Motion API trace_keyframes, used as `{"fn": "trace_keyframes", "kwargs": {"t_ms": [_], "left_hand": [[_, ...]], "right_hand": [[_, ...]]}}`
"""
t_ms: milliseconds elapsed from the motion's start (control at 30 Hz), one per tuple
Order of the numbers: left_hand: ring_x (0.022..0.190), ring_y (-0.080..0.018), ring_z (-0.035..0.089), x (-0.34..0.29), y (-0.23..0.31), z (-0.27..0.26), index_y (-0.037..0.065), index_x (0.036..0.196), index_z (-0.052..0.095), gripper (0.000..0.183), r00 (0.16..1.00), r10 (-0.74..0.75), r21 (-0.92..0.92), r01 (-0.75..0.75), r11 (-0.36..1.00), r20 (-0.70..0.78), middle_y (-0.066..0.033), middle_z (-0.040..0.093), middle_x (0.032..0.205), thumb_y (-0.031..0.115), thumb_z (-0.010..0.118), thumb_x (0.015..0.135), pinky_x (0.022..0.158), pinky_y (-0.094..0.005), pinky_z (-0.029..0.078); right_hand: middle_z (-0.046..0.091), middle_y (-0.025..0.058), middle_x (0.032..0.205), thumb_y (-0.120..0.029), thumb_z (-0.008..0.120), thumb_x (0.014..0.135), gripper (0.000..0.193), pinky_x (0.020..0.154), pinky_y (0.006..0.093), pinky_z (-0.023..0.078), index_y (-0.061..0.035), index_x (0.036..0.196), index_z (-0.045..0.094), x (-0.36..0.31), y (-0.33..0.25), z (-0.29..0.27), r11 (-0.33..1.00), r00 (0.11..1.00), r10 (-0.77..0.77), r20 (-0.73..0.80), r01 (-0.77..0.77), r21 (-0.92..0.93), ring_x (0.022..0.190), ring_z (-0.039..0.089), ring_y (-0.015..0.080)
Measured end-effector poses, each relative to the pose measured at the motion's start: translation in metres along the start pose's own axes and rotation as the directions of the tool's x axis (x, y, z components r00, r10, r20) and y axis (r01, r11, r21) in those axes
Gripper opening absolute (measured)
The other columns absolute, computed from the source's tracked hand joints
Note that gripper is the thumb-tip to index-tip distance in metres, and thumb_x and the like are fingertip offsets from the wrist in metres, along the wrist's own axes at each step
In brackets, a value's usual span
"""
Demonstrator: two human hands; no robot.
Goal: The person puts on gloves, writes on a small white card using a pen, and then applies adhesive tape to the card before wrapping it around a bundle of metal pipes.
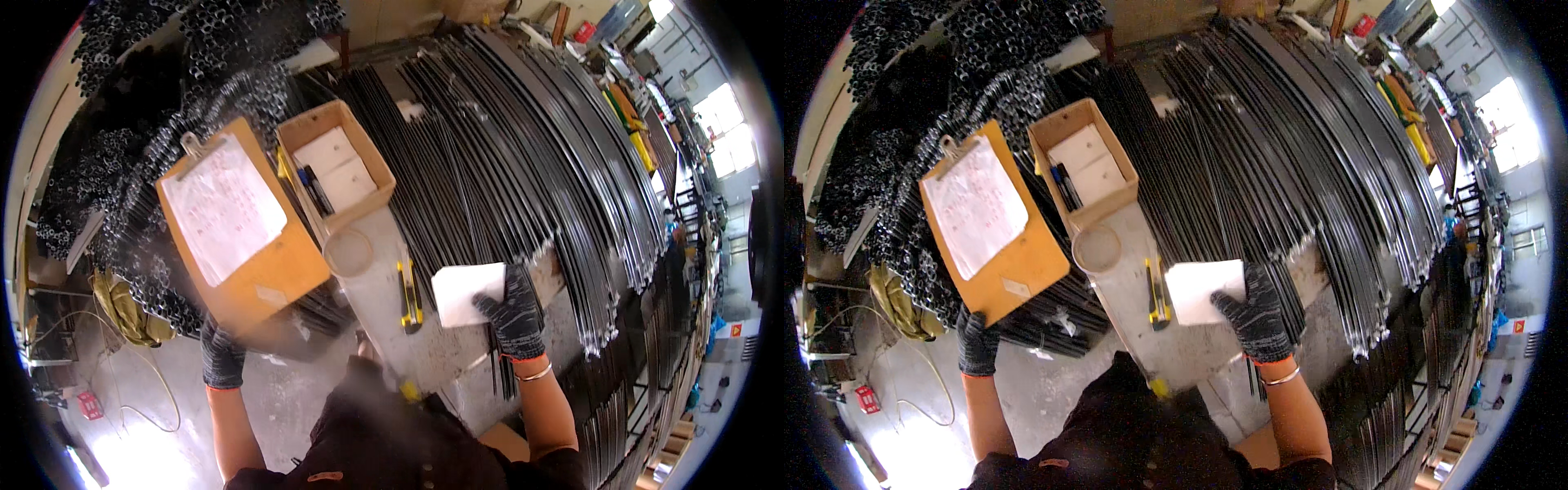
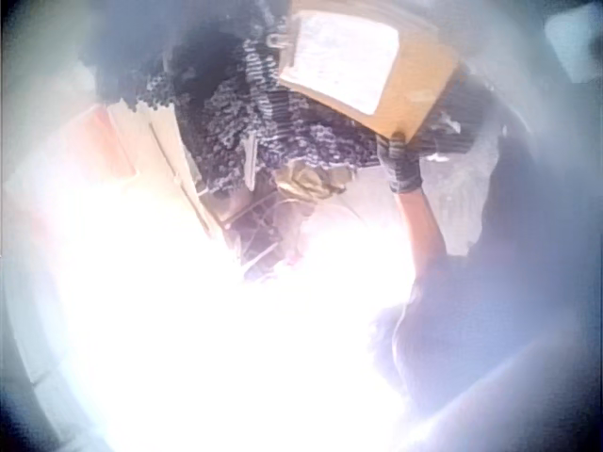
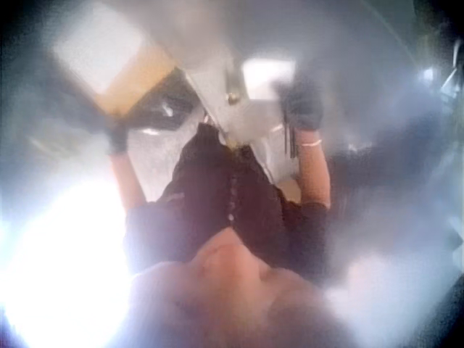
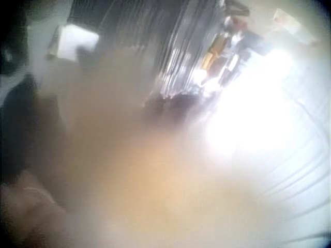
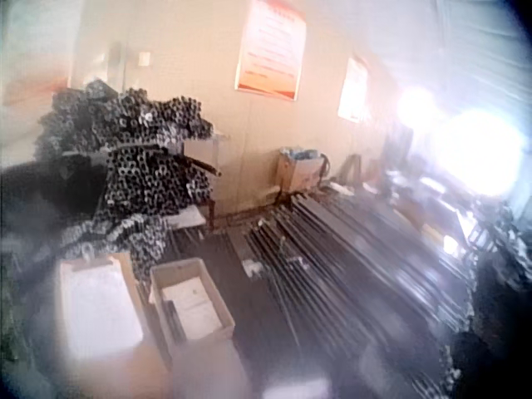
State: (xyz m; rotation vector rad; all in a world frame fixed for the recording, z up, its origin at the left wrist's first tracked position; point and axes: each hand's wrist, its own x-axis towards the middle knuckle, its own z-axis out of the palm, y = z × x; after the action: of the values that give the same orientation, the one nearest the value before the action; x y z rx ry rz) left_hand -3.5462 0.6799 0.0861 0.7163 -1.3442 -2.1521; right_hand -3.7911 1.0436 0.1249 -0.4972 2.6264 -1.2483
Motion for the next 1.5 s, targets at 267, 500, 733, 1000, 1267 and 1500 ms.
{"fn": "trace_keyframes", "kwargs": {"t_ms": [267, 500, 733, 1000, 1267, 1500], "left_hand": [[0.099, -0.0331, 0.057, -0.016, -0.030, -0.026, 0.001, 0.116, 0.054, 0.037, 0.971, 0.238, 0.520, -0.218, 0.826, 0.030, -0.0150, 0.059, 0.111, 0.004, 0.062, 0.080, 0.083, -0.0395, 0.050], [0.110, -0.0250, 0.058, -0.024, -0.064, -0.065, 0.001, 0.131, 0.045, 0.061, 0.999, 0.049, 0.352, -0.039, 0.935, -0.019, -0.0094, 0.057, 0.123, 0.022, 0.073, 0.081, 0.087, -0.0379, 0.053], [0.084, -0.0246, 0.063, -0.044, -0.021, -0.026, -0.001, 0.113, 0.053, 0.046, 0.997, -0.062, 0.182, 0.069, 0.981, -0.045, -0.0124, 0.061, 0.100, 0.029, 0.070, 0.083, 0.068, -0.0371, 0.054], [0.084, -0.0289, 0.066, -0.048, -0.023, -0.030, -0.005, 0.119, 0.052, 0.060, 0.984, -0.112, -0.023, 0.110, 0.994, -0.140, -0.0160, 0.063, 0.106, 0.033, 0.074, 0.078, 0.072, -0.0411, 0.056], [0.108, -0.0141, 0.054, -0.034, -0.022, -0.027, -0.002, 0.124, 0.052, 0.057, 0.990, -0.101, 0.240, 0.123, 0.963, -0.102, -0.0051, 0.061, 0.117, 0.030, 0.072, 0.082, 0.094, -0.0297, 0.042], [0.111, -0.0142, 0.053, -0.018, -0.030, -0.011, -0.002, 0.127, 0.051, 0.060, 0.982, -0.187, 0.096, 0.185, 0.978, 0.012, -0.0056, 0.060, 0.120, 0.031, 0.072, 0.082, 0.096, -0.0304, 0.041]], "right_hand": [[0.062, 0.0182, 0.110, -0.010, 0.068, 0.077, 0.046, 0.088, 0.0371, 0.048, -0.0006, 0.120, 0.055, -0.064, 0.068, -0.014, 0.975, 0.922, -0.126, 0.366, 0.182, -0.124, 0.098, 0.062, 0.0316], [0.065, 0.0074, 0.091, -0.012, 0.053, 0.081, 0.033, 0.070, 0.0382, 0.050, -0.0086, 0.113, 0.062, -0.042, 0.047, 0.005, 0.581, 0.581, -0.251, 0.774, 0.730, -0.359, 0.079, 0.063, 0.0256], [0.062, 0.0083, 0.082, -0.017, 0.060, 0.080, 0.028, 0.064, 0.0394, 0.049, -0.0075, 0.106, 0.061, -0.002, -0.040, -0.011, 0.493, 0.655, -0.494, 0.571, 0.753, -0.437, 0.076, 0.062, 0.0286], [0.065, 0.0175, 0.080, -0.019, 0.068, 0.078, 0.021, 0.066, 0.0438, 0.051, -0.0045, 0.092, 0.061, 0.170, -0.120, 0.149, 0.565, 0.610, -0.749, 0.260, 0.792, -0.229, 0.076, 0.064, 0.0343], [0.053, 0.0291, 0.125, -0.033, 0.039, 0.093, 0.048, 0.097, 0.0466, 0.044, 0.0024, 0.124, 0.050, 0.222, -0.129, 0.246, 0.775, 0.829, 0.135, 0.543, 0.253, -0.579, 0.117, 0.053, 0.0400], [0.058, 0.0284, 0.117, -0.035, 0.052, 0.089, 0.048, 0.093, 0.0447, 0.047, 0.0038, 0.117, 0.053, 0.248, -0.100, 0.246, 0.828, 0.762, -0.134, 0.634, 0.438, -0.351, 0.113, 0.055, 0.0398]]}}
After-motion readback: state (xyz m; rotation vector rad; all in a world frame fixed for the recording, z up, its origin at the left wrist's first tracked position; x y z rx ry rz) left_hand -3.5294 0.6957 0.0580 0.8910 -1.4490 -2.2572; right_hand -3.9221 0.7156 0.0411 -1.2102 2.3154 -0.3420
